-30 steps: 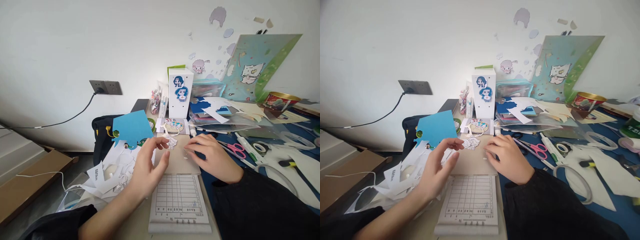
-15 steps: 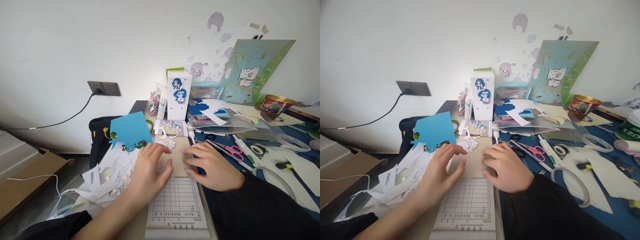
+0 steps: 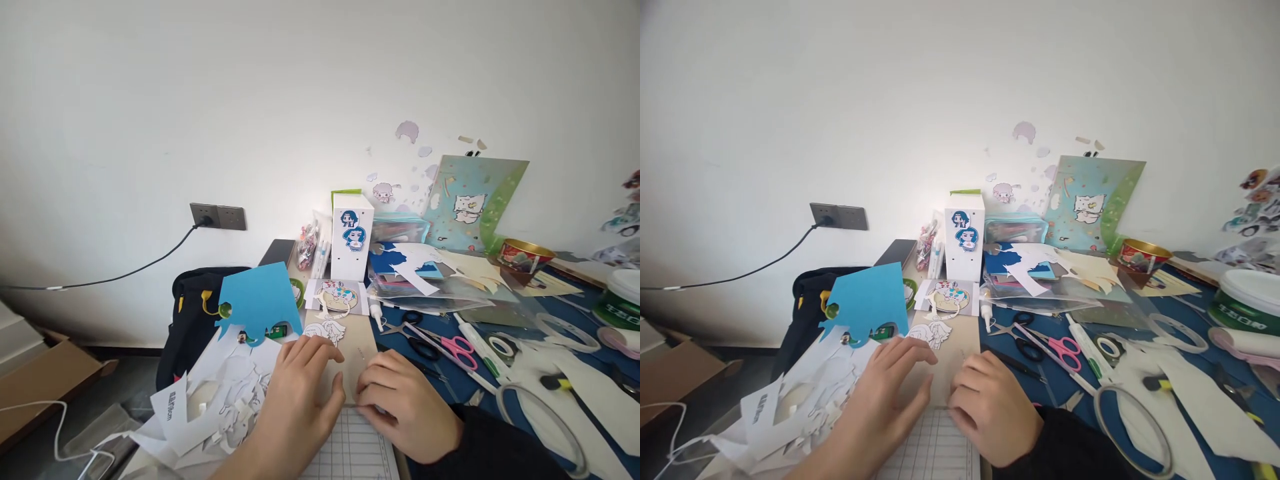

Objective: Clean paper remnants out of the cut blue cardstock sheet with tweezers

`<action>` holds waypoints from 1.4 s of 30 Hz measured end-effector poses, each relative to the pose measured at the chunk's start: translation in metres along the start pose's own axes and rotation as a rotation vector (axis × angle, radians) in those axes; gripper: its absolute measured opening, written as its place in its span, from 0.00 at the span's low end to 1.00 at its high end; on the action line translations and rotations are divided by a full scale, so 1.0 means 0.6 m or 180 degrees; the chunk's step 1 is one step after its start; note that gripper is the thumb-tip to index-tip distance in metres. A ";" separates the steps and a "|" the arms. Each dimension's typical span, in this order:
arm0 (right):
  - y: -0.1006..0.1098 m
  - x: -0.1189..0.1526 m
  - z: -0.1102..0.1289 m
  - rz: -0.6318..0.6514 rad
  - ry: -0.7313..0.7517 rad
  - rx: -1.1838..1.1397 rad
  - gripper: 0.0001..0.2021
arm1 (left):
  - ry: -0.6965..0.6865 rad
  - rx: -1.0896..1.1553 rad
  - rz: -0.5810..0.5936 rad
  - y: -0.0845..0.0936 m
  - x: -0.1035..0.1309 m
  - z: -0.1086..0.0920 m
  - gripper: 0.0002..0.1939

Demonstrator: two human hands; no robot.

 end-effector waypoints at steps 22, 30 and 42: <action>0.025 -0.035 -0.003 -0.1275 0.0493 0.0025 0.08 | 0.1492 0.2632 0.0480 -0.008 -0.006 0.010 0.14; 0.028 -0.031 0.003 -0.1140 -0.0072 -0.0571 0.10 | 0.1524 0.2833 0.0368 -0.011 -0.008 0.009 0.09; 0.015 -0.031 -0.004 -0.0857 -0.1040 -0.1431 0.07 | 0.1456 0.2163 0.0485 -0.011 -0.004 0.008 0.12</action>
Point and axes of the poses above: each hand's wrist, its own x-axis away from the middle knuckle, its own y-axis out of the back of the hand, z = x × y, the point moved 3 cm from there along -x, towards the middle knuckle, and after that the axes turned 2 degrees about -y, right-handed, at the moved point
